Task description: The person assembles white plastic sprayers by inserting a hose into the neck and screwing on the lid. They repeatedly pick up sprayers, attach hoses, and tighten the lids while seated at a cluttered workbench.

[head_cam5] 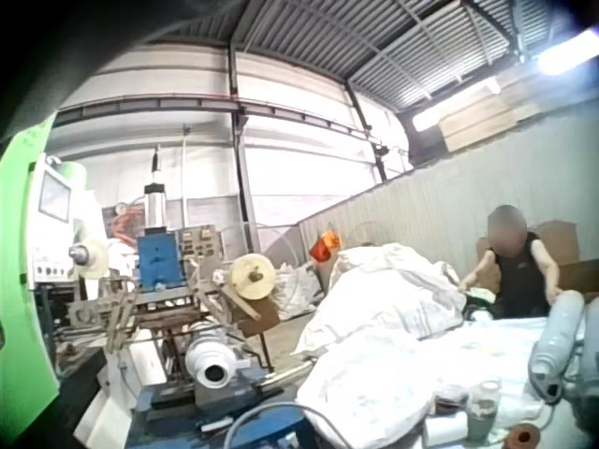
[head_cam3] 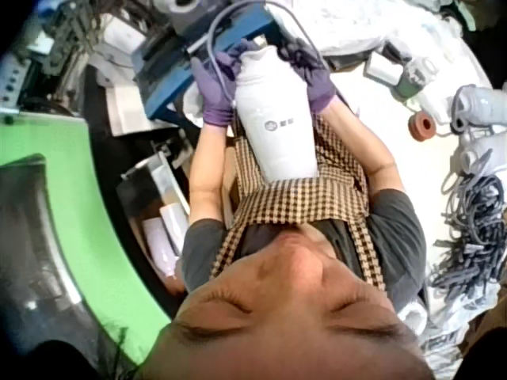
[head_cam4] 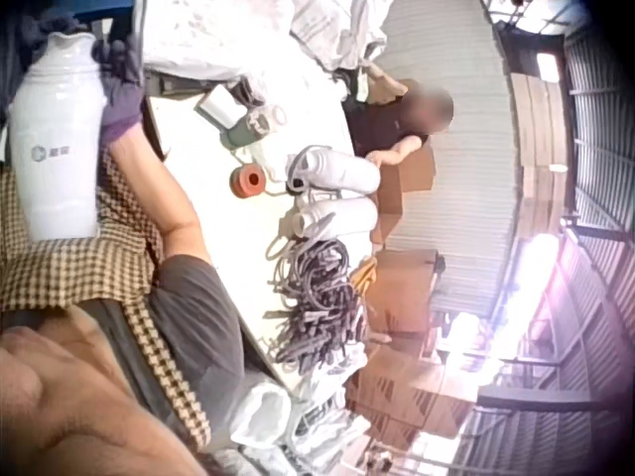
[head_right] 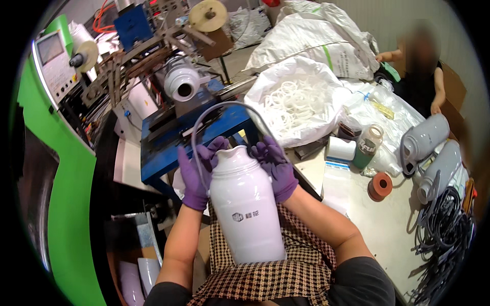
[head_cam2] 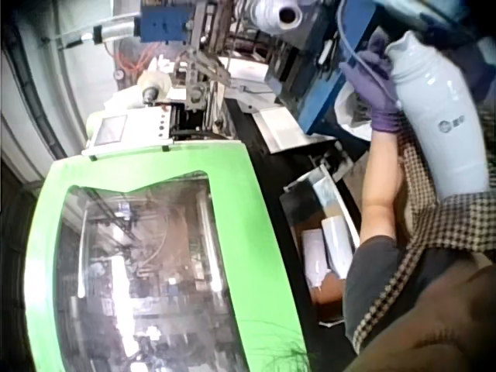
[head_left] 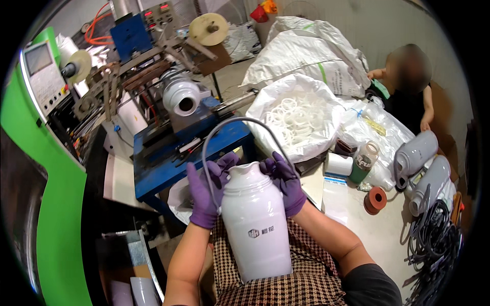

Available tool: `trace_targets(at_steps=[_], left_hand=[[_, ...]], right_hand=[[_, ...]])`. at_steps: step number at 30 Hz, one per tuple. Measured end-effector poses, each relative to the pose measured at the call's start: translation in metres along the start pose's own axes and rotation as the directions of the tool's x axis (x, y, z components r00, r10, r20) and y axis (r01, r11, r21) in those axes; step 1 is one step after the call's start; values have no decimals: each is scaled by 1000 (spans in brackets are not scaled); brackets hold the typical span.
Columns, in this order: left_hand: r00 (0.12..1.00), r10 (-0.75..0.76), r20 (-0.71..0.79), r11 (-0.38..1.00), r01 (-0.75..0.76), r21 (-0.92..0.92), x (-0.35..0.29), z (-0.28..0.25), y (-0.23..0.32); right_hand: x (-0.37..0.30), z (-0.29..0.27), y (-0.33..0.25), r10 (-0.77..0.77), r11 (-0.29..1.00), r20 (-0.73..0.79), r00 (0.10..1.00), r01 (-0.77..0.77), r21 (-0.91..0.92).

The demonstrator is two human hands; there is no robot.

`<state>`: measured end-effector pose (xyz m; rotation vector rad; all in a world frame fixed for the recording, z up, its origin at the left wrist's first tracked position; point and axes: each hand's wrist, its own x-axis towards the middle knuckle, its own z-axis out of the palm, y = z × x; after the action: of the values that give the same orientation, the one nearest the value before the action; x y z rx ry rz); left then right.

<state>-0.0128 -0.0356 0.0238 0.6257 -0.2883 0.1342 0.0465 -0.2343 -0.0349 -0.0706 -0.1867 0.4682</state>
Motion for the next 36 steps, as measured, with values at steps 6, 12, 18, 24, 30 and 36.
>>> trace_targets(at_steps=[6, 12, 18, 24, 30, 36], left_hand=[[981, -185, 61, 982, 184, 34, -4, 9, 19], [978, -188, 87, 934, 151, 323, 0, 15, 20], [977, -79, 196, 988, 50, 147, 12, 6, -2], [992, -126, -14, 991, 126, 42, 15, 10, -5], [969, -51, 243, 982, 4, 190, 17, 6, -9], [984, -180, -10, 930, 173, 324, 14, 9, -11]], right_hand=[[7, 19, -15, 136, 989, 505, 852, -85, -122], [-10, 91, -46, 165, 416, 186, 969, 102, -904], [-6, 94, -37, 113, 39, 547, 830, 546, -837], [-6, 101, -34, 14, -143, 593, 805, 588, -796], [-29, 116, -20, 106, -64, 899, 425, 905, -421], [-10, 98, -11, 7, -406, 908, 419, 831, -381]])
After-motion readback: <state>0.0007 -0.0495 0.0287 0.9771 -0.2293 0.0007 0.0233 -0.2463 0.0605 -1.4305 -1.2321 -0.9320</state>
